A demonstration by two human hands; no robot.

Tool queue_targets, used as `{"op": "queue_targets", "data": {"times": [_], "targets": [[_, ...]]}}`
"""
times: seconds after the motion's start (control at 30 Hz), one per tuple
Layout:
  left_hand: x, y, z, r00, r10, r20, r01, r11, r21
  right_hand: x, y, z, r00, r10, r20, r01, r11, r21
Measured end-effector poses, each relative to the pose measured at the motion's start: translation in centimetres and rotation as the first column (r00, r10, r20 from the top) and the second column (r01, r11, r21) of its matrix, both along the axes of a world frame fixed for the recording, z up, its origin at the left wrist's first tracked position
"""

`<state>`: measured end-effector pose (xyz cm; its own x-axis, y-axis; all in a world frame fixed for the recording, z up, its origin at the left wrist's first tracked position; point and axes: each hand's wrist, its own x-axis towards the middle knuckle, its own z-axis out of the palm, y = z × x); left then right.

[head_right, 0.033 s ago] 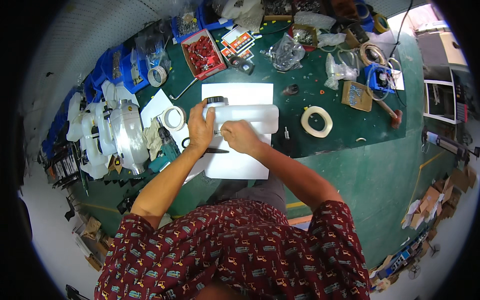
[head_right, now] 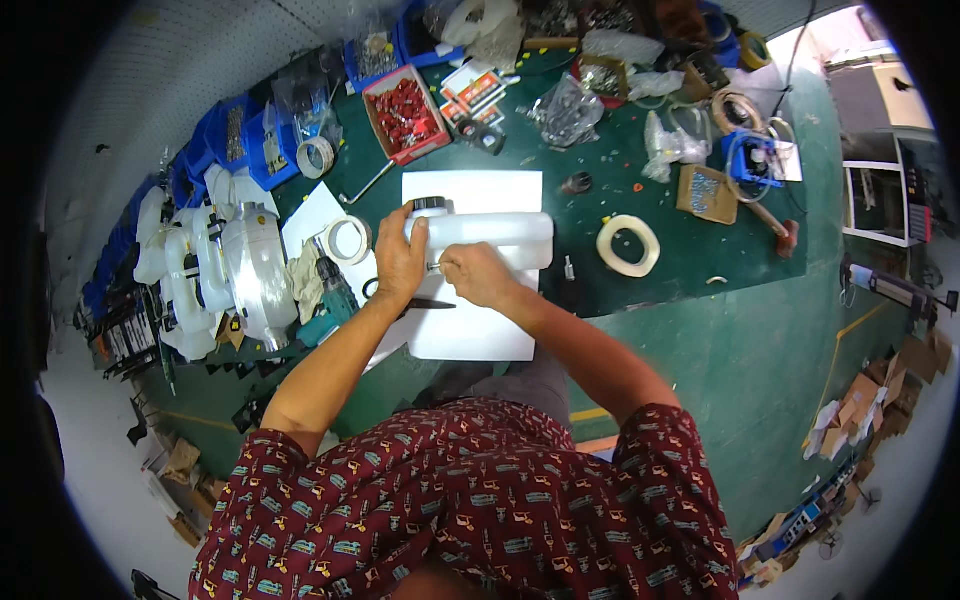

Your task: The person assembles a white plastic container by attaching a black cap and securing it with tape. They use scissors to cut tape and a hammer to tap the cap into place. The person handles multiple containers and components on a cluttered workbench.

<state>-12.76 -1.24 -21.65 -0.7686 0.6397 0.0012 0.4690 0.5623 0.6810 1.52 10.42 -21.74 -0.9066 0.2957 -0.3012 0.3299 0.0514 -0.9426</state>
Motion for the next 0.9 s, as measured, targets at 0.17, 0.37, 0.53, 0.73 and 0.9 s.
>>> {"op": "queue_targets", "data": {"times": [0.17,0.37,0.53,0.73,0.9], "targets": [[0.2,1.0,0.1,1.000,0.003,0.005,-0.003,1.000,0.008,2.4,-1.4,0.5,0.969,-0.240,0.063,0.248,0.949,-0.197],[0.0,0.6,-0.4,0.999,0.034,-0.001,-0.034,0.999,0.018,12.5,-3.3,-1.7,0.822,-0.569,0.030,0.547,0.803,0.236],[-0.2,-0.1,0.2,0.994,0.085,0.065,-0.093,0.986,0.136,16.9,-1.2,-2.5,0.663,-0.748,-0.030,0.593,0.501,0.630],[3.5,-3.5,4.0,0.964,0.107,0.244,-0.199,0.897,0.395,17.8,0.8,-4.9,0.678,-0.727,0.109,0.433,0.515,0.740],[8.7,-3.2,1.5,0.621,0.057,0.782,-0.223,0.969,0.107,17.1,2.1,-4.7,0.740,-0.653,0.165,0.358,0.588,0.725]]}}
